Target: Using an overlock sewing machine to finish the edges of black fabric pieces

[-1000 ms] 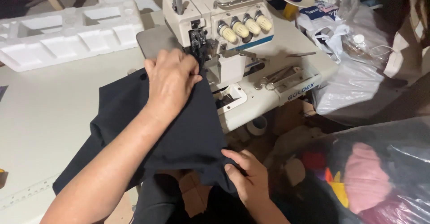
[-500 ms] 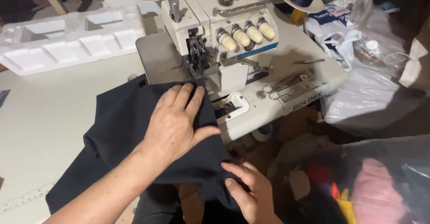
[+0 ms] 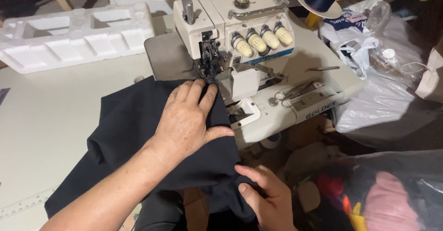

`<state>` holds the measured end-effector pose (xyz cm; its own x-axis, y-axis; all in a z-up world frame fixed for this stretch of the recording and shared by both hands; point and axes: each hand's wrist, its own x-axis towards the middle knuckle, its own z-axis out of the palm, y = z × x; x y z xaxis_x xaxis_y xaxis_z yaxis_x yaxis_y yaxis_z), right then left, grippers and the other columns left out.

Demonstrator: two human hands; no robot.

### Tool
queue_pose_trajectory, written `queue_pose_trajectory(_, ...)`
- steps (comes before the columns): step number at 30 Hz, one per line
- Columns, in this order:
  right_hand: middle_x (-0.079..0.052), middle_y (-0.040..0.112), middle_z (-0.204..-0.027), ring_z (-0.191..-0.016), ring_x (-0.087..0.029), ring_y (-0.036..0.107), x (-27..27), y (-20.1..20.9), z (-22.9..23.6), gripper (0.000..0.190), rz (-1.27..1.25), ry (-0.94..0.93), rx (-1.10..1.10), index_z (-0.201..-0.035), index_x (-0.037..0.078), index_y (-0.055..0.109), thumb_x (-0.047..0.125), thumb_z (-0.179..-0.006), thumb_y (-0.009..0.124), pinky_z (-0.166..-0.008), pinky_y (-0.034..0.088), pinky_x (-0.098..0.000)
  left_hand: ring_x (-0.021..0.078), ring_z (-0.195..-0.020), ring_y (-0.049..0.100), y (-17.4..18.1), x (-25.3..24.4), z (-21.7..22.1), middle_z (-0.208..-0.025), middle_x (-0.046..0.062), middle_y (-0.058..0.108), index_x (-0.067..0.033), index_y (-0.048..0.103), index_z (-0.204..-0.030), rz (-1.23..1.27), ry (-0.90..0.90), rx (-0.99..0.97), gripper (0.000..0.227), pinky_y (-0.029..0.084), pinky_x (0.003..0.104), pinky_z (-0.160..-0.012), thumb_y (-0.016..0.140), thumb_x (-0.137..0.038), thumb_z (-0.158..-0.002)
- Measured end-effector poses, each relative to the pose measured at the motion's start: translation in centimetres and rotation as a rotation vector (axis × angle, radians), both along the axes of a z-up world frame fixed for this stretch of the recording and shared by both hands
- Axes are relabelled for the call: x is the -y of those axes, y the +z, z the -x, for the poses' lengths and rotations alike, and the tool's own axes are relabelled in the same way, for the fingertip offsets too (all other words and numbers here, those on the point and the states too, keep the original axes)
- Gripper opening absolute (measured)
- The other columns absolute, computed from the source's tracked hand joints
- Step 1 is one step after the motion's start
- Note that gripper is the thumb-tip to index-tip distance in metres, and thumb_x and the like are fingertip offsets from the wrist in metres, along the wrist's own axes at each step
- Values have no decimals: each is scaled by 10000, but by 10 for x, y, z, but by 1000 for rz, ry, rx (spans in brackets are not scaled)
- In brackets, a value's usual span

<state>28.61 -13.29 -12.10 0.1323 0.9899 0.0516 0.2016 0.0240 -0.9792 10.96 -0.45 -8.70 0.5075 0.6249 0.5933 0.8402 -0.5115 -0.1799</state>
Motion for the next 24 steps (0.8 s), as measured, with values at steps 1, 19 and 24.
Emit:
queue_pose_trajectory(1,-11,526,-652,-607,-135,502,0,-2,-1,307,0,-2,1,-985,50,755,106,-707,637,-592,386,-269,294,-967,480,0,0,0,-1128,157,503,-21,521,-1212,0,-2,1,936,420,395,-848,410,-799,-703)
queue_pose_trajectory(19,-29,539,-656,-615,-144,505,1,-7,-5,297,-105,17,-30,-1005,42,731,118,-729,652,-600,390,-270,366,-963,505,8,1,14,-1102,233,535,94,530,-1064,67,-287,207,861,438,443,-864,515,-683,-693)
queue_pose_trajectory(24,-14,394,-592,-550,-140,418,-6,0,-3,312,-1,-19,6,-1018,66,758,113,-733,640,-558,311,-263,379,-1001,492,11,-6,17,-1091,237,520,110,510,-1085,90,-333,222,868,420,449,-905,527,-665,-695)
